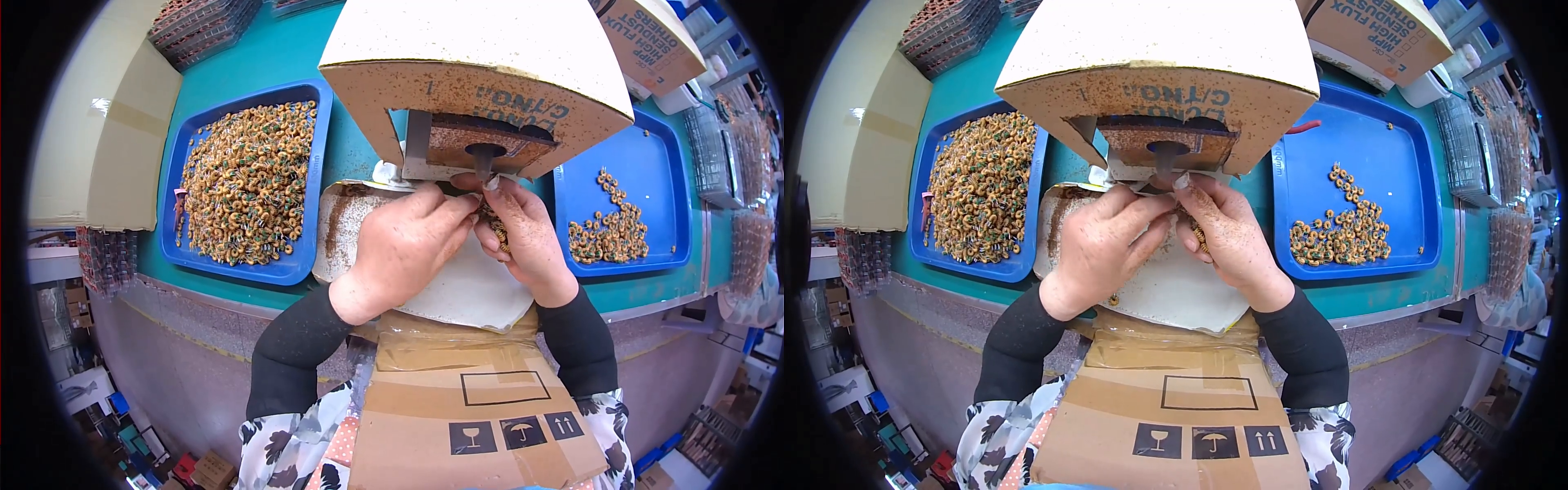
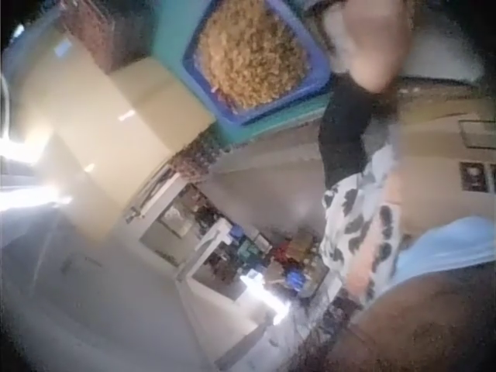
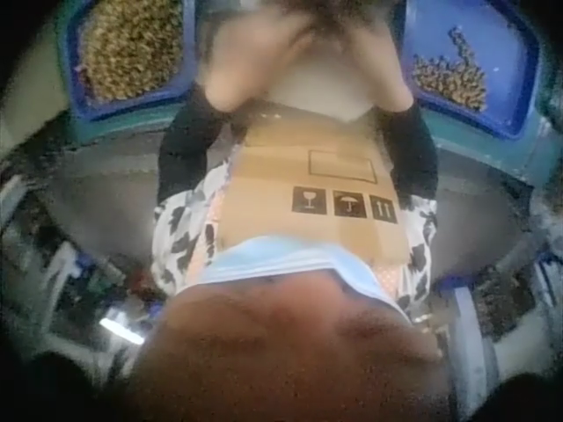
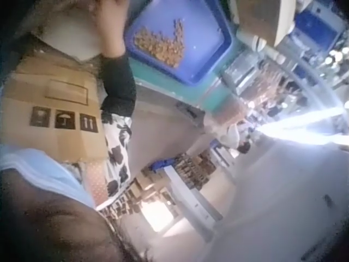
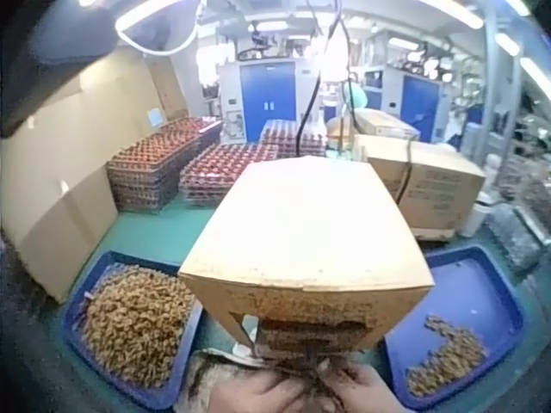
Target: Assemble small metal and plastic components using a manual hand press on a manufacturing line.
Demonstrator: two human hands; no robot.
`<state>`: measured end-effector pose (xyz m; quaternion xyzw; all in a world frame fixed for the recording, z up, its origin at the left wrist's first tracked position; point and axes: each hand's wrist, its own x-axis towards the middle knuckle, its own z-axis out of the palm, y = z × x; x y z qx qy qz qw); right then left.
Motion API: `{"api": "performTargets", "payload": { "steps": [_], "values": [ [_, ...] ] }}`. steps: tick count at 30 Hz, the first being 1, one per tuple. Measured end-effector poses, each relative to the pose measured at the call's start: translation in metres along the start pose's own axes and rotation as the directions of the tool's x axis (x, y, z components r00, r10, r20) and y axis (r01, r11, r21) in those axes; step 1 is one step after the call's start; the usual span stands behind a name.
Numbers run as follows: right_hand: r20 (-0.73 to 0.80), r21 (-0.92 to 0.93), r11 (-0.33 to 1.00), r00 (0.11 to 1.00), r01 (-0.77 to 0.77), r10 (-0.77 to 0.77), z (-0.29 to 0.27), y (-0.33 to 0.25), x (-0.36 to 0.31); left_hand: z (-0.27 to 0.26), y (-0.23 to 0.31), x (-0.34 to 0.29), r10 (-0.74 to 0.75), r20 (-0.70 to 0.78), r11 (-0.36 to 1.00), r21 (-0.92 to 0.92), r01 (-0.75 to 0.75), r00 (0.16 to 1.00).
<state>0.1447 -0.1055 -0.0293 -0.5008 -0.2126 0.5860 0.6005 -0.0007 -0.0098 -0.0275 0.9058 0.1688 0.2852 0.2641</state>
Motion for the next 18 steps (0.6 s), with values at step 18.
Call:
{"api": "performTargets", "payload": {
  "steps": [18],
  "values": [
    [-0.034,0.164,0.986,0.999,-0.024,0.030,-0.002,0.005,0.002,-0.013,-0.002,0.005,-0.547,0.220,0.645,-0.504,0.574,0.807]
  ]
}}
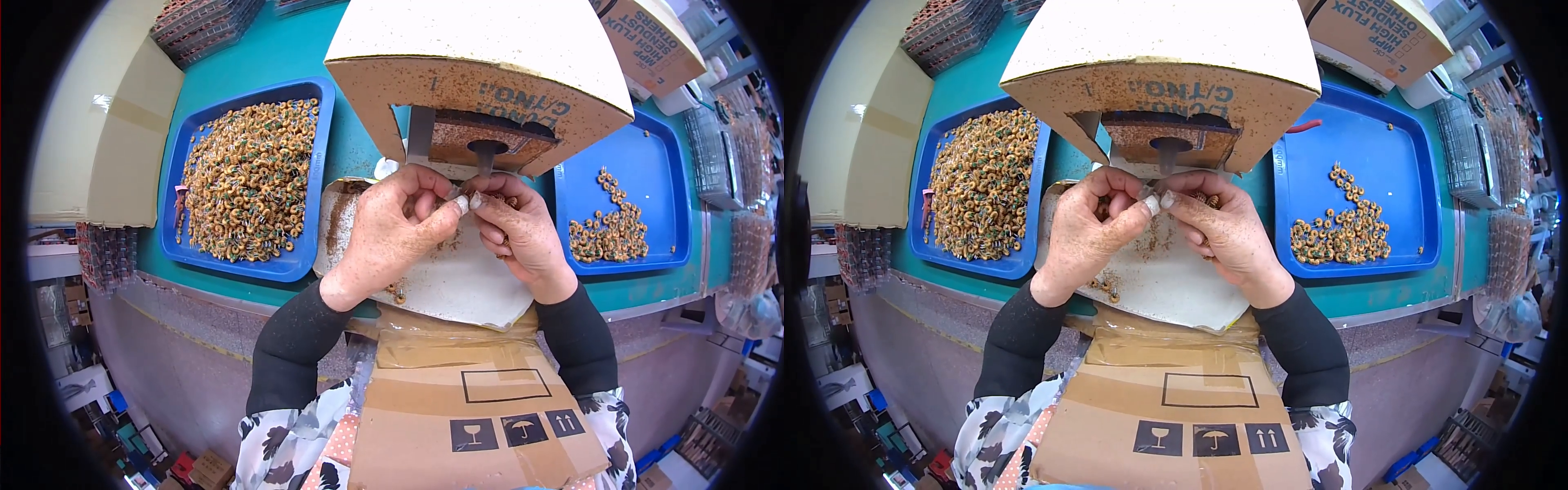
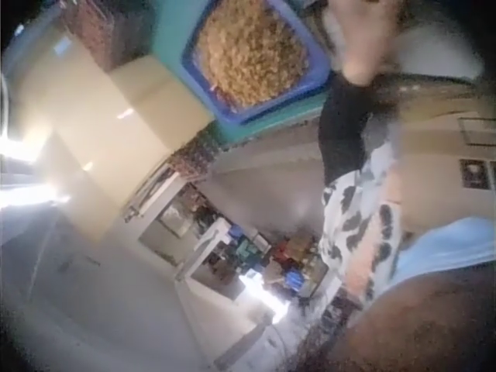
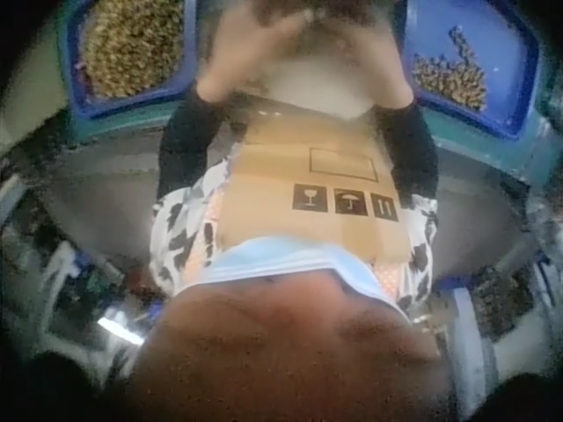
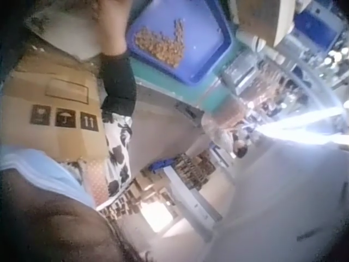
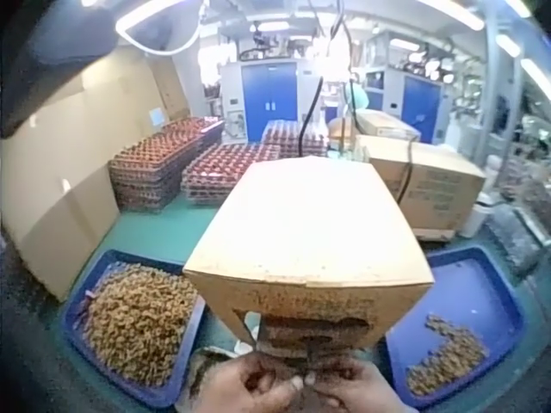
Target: Assemble small metal and plastic components using a manual hand press on a manufacturing line.
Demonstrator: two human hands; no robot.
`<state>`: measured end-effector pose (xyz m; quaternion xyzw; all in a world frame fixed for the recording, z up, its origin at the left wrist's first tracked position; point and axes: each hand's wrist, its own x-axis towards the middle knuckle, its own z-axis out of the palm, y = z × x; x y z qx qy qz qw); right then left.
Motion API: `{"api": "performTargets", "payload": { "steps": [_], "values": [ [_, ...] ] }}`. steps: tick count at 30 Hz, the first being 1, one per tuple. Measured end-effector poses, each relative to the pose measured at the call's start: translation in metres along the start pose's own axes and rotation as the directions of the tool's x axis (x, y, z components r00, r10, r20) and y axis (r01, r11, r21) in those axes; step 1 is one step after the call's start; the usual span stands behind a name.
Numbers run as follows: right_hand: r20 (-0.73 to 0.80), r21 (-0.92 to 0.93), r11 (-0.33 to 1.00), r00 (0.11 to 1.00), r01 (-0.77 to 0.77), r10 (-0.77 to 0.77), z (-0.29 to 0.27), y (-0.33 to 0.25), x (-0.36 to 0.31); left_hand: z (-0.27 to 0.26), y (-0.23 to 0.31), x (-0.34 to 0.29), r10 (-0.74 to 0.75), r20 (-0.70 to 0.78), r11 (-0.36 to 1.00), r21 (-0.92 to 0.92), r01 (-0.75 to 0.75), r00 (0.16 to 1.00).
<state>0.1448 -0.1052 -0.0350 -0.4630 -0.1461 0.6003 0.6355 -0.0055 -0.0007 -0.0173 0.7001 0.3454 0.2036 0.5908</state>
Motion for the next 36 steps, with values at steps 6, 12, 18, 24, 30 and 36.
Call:
{"api": "performTargets", "payload": {
  "steps": [6,12,18,24,30,36],
  "values": [
    [0.004,-0.050,0.993,0.994,0.109,-0.109,-0.003,-0.001,0.000,-0.001,-0.004,0.000,0.374,0.004,0.896,0.256,-0.362,0.928],
    [-0.011,-0.072,0.989,0.991,0.131,-0.132,0.002,-0.004,-0.003,0.001,0.001,-0.004,0.554,0.030,0.785,0.314,-0.534,0.832],
    [0.062,0.067,0.996,0.996,0.056,-0.061,0.001,-0.013,-0.004,0.005,0.013,-0.007,0.566,-0.012,0.798,0.259,-0.545,0.824],
    [0.075,0.096,0.993,0.995,0.063,-0.071,-0.001,-0.014,-0.003,0.006,0.014,-0.002,0.605,-0.003,0.769,0.262,-0.583,0.796],
    [0.052,0.087,0.992,0.994,0.087,-0.092,0.002,-0.013,-0.004,0.001,0.018,0.000,0.599,0.032,0.763,0.281,-0.583,0.800],
    [0.031,0.141,0.984,0.993,0.112,-0.118,0.004,-0.009,-0.003,-0.002,0.021,0.005,0.562,0.067,0.780,0.291,-0.554,0.825]
  ]
}}
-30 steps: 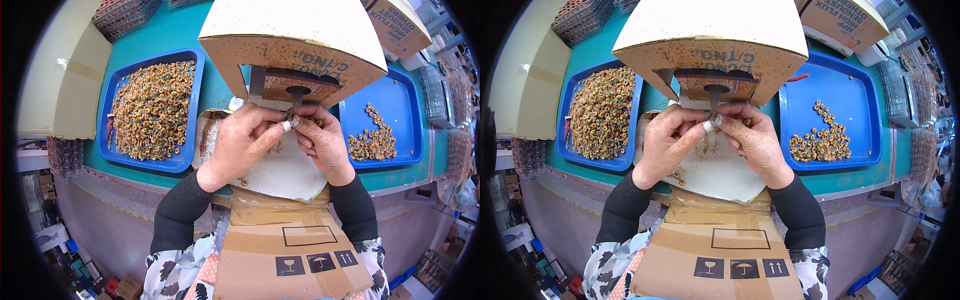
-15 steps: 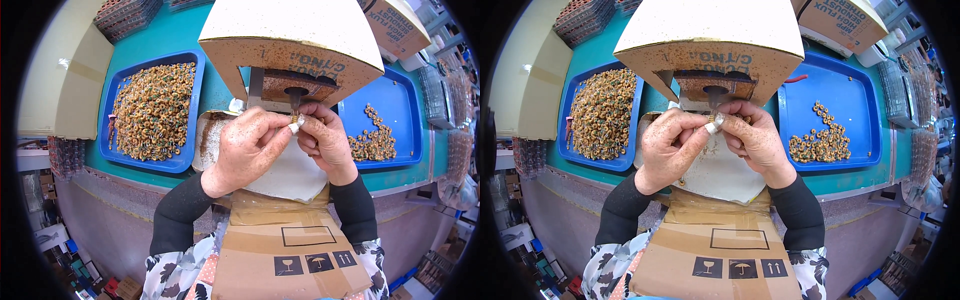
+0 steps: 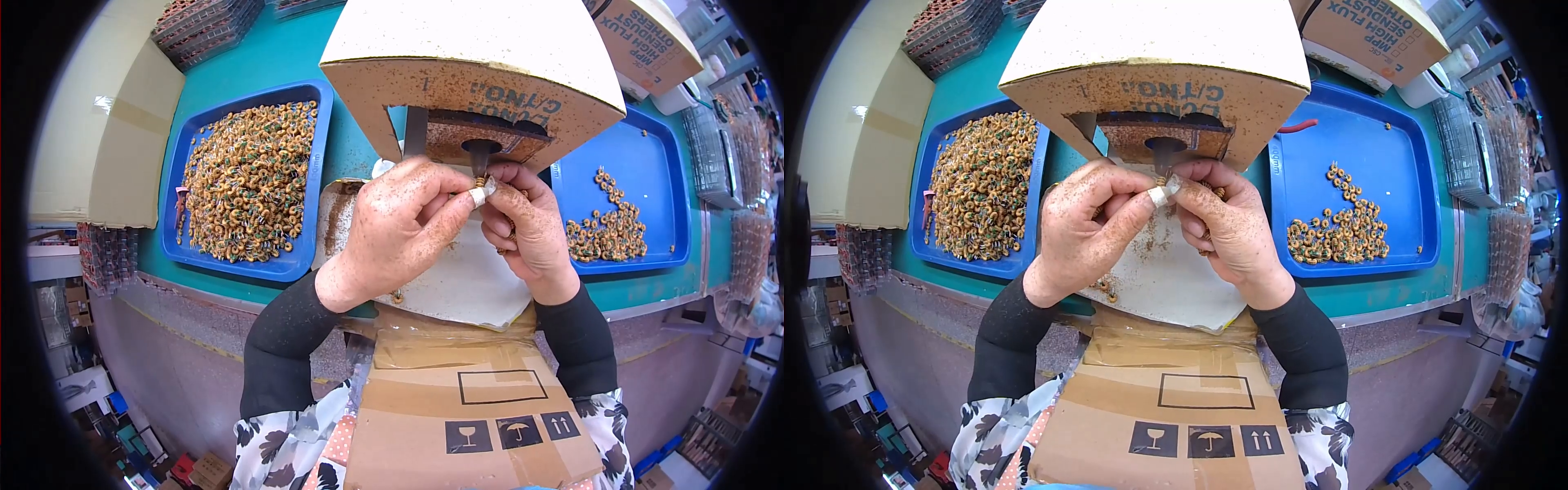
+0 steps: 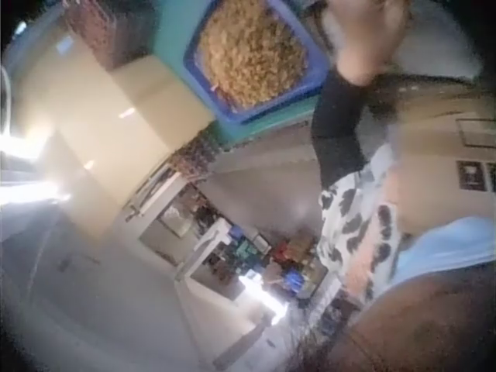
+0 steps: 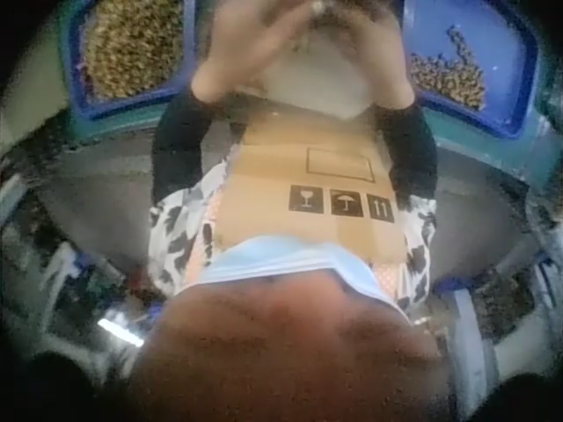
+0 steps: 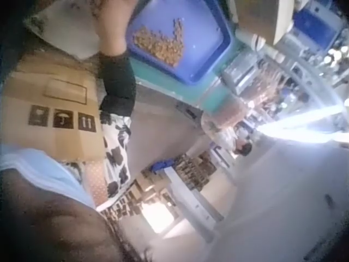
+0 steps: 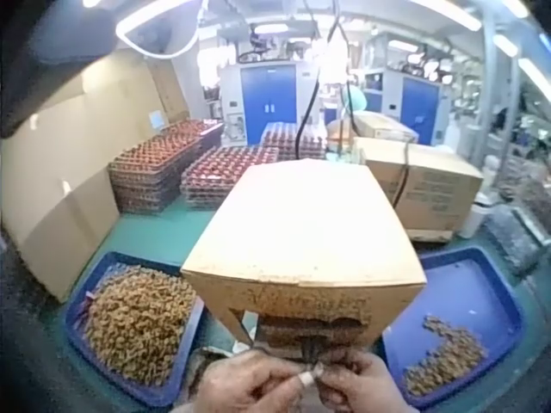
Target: Assemble small metal and plastic components using a manual hand press on a manufacturing line.
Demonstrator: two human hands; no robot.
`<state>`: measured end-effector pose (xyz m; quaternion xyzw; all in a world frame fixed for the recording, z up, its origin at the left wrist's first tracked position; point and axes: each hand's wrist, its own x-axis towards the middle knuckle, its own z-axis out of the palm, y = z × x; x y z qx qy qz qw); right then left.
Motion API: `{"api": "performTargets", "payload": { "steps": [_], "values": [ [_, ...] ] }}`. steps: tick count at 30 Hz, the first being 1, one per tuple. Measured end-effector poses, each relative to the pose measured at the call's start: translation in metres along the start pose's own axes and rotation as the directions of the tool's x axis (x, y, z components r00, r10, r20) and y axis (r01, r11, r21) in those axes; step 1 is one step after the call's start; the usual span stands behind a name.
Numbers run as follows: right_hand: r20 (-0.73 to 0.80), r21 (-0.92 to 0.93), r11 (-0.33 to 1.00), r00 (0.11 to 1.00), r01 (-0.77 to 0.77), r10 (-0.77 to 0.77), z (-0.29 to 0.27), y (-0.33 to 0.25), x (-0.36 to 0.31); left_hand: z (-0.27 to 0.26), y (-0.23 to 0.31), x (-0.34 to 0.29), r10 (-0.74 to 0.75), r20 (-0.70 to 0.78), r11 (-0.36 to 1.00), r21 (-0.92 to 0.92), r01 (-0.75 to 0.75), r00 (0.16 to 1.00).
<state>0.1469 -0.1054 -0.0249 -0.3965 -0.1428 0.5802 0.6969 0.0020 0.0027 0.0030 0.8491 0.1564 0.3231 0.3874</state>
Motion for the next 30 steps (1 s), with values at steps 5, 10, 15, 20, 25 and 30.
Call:
{"api": "performTargets", "payload": {
  "steps": [5,10,15,20,25,30],
  "values": [
    [-0.012,-0.004,1.000,1.000,-0.009,0.009,0.001,0.000,0.000,0.002,0.003,-0.001,-0.018,-0.021,1.000,-0.015,0.018,1.000],
    [-0.002,-0.057,0.997,0.998,-0.060,0.060,-0.001,-0.005,0.000,0.004,0.002,-0.007,0.028,-0.051,0.999,-0.032,-0.029,0.998],
    [0.026,-0.066,0.995,0.996,-0.078,0.080,-0.002,-0.003,0.002,0.005,0.000,-0.010,-0.020,-0.055,0.999,-0.040,0.018,0.998],
    [0.029,-0.053,0.995,0.996,-0.082,0.083,-0.002,-0.004,0.003,0.003,0.000,-0.009,-0.017,-0.066,0.999,-0.045,0.014,0.998],
    [0.015,-0.024,0.998,0.998,-0.062,0.062,-0.002,0.000,0.003,0.000,0.001,-0.003,-0.011,-0.035,1.000,-0.026,0.010,0.999],
    [-0.005,-0.019,0.999,0.999,-0.039,0.039,0.000,0.001,0.003,-0.001,0.001,-0.001,-0.035,-0.032,0.999,-0.015,0.034,0.999]
  ]
}}
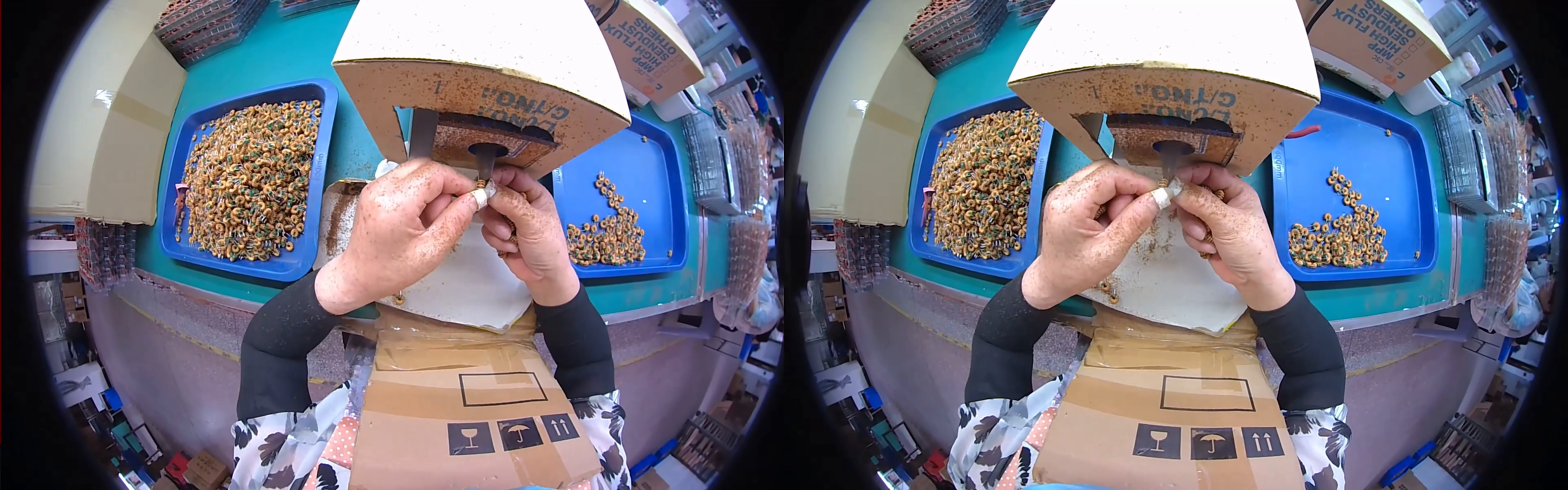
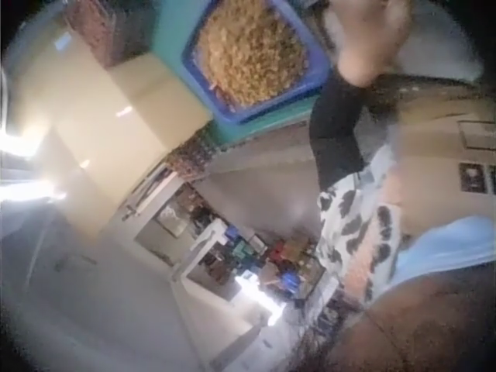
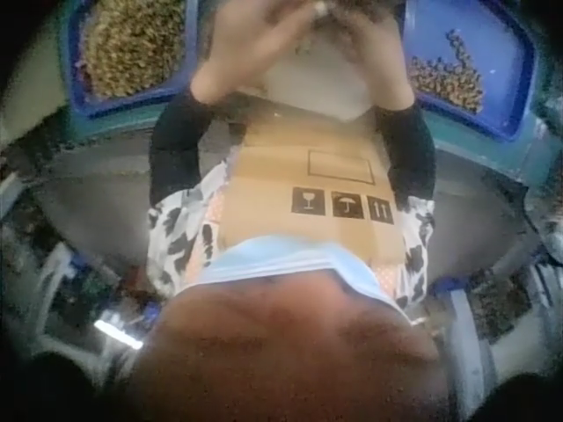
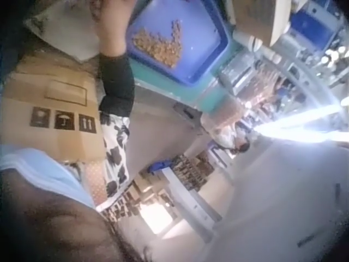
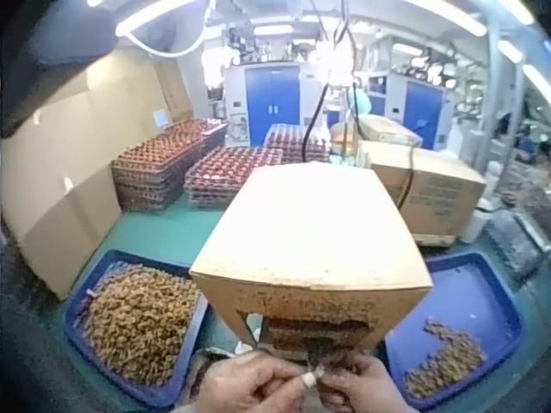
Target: Assemble small metal and plastic components using a manual hand press on a manufacturing line.
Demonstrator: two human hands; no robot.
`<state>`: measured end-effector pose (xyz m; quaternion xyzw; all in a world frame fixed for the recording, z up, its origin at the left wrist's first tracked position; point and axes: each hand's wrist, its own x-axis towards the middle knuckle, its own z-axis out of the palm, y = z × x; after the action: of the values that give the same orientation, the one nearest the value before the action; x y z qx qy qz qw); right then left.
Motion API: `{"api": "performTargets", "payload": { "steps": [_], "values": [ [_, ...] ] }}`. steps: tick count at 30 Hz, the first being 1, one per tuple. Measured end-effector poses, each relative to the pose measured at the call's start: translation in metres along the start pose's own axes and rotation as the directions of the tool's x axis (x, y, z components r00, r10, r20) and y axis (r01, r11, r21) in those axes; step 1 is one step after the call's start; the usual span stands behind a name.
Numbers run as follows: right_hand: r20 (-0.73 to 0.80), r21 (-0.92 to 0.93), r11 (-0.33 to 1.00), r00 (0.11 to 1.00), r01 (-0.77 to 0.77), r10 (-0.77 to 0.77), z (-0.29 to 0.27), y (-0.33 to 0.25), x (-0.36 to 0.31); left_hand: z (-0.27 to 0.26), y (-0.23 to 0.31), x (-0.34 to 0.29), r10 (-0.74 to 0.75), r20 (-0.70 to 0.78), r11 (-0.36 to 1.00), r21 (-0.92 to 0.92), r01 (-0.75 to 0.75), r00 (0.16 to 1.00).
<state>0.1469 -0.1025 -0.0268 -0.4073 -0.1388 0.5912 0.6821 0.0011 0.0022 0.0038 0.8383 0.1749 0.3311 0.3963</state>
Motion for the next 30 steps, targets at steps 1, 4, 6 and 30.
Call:
{"api": "performTargets", "payload": {
  "steps": [1,4,6,30],
  "values": [
    [0.000,0.000,1.000,1.000,0.000,0.000,0.000,0.000,0.000,0.000,0.001,0.000,-0.024,0.001,1.000,-0.006,0.024,1.000],
    [0.009,0.004,1.000,1.000,0.007,-0.007,-0.001,0.000,0.000,0.003,0.002,-0.001,-0.031,-0.021,1.000,-0.003,0.031,0.999],
    [0.028,0.014,1.000,1.000,0.007,-0.008,-0.001,-0.001,0.000,0.003,0.003,-0.002,-0.036,-0.023,0.999,0.004,0.036,0.999],
    [-0.031,-0.229,0.967,0.993,-0.114,0.110,0.005,0.001,-0.006,0.007,-0.013,-0.011,-0.222,0.225,0.956,-0.141,0.258,0.949]
  ]
}}
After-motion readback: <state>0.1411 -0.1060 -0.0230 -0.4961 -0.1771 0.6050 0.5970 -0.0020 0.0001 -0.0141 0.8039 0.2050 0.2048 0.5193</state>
